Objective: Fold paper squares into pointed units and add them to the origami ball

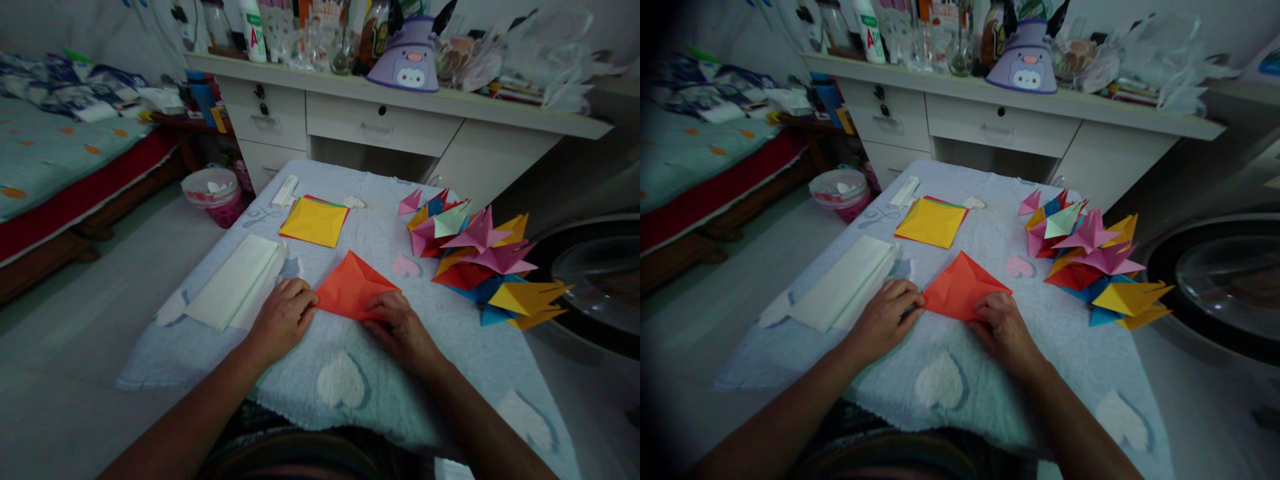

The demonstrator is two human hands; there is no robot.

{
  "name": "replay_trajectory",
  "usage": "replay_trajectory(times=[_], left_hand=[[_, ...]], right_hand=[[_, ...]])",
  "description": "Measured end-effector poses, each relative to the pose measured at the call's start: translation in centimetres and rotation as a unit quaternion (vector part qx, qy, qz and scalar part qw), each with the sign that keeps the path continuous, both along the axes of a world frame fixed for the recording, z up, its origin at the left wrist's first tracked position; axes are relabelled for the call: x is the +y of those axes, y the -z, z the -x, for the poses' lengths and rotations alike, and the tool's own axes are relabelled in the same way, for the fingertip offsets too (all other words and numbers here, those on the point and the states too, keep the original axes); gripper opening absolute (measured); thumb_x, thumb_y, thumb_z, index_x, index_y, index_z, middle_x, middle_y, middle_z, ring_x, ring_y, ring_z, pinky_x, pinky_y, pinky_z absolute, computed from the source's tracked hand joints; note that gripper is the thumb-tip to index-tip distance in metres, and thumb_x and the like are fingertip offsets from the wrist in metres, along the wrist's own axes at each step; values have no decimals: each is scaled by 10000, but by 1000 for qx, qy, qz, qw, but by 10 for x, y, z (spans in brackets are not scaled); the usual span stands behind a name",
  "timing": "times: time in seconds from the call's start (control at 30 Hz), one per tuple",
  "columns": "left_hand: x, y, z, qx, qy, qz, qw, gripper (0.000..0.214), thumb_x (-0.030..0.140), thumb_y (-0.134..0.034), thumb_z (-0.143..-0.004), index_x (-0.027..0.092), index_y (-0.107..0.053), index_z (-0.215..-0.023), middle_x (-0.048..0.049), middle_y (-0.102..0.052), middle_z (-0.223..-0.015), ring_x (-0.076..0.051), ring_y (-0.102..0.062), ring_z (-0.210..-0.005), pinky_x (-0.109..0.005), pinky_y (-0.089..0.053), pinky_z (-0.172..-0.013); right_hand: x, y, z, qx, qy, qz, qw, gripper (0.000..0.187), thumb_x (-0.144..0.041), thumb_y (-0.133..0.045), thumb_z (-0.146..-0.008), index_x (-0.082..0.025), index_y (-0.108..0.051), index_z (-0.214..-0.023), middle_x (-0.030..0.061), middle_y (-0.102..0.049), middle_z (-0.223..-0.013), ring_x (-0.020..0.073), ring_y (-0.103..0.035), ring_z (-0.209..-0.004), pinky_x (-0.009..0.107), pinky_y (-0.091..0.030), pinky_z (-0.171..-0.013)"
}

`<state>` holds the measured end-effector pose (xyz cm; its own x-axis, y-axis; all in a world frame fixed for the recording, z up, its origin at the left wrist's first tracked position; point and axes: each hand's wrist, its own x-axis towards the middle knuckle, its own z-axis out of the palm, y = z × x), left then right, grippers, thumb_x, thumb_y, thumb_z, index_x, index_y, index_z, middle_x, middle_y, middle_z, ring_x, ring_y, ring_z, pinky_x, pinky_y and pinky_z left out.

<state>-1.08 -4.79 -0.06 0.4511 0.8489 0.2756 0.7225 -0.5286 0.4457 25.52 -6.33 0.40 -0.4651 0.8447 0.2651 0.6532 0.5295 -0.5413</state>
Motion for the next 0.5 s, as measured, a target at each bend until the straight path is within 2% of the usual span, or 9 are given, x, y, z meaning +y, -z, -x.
replay_trajectory(times=[0.17, 0.3, 0.5], left_hand=[[0, -2, 0, -31, -20, 16, 999, 233, 63, -579, -764, 181, -544, -963, -49, -560, -972, -236, -511, -975, -410, -434, -891], [1, -3, 0, -56, -26, 32, 998, 292, 66, -592, -732, 194, -527, -987, -48, -545, -1005, -239, -508, -1018, -413, -431, -927], [2, -2, 1, -64, -21, 64, 996, 110, 129, -605, -806, 198, -591, -891, -49, -544, -996, -232, -520, -1005, -403, -436, -915]], right_hand=[[0, 2, -1, 7, -3, -6, 1000, 58, -247, -605, -908, -203, -643, -906, 69, -663, -964, 218, -584, -919, 392, -467, -814], [1, 2, -1, 5, -5, -11, 1000, 72, -251, -593, -916, -196, -636, -903, 81, -666, -982, 219, -593, -924, 394, -472, -817], [1, 2, -1, 16, -2, -16, 1000, 59, -243, -586, -918, -205, -630, -913, 78, -674, -987, 220, -602, -939, 389, -473, -826]])
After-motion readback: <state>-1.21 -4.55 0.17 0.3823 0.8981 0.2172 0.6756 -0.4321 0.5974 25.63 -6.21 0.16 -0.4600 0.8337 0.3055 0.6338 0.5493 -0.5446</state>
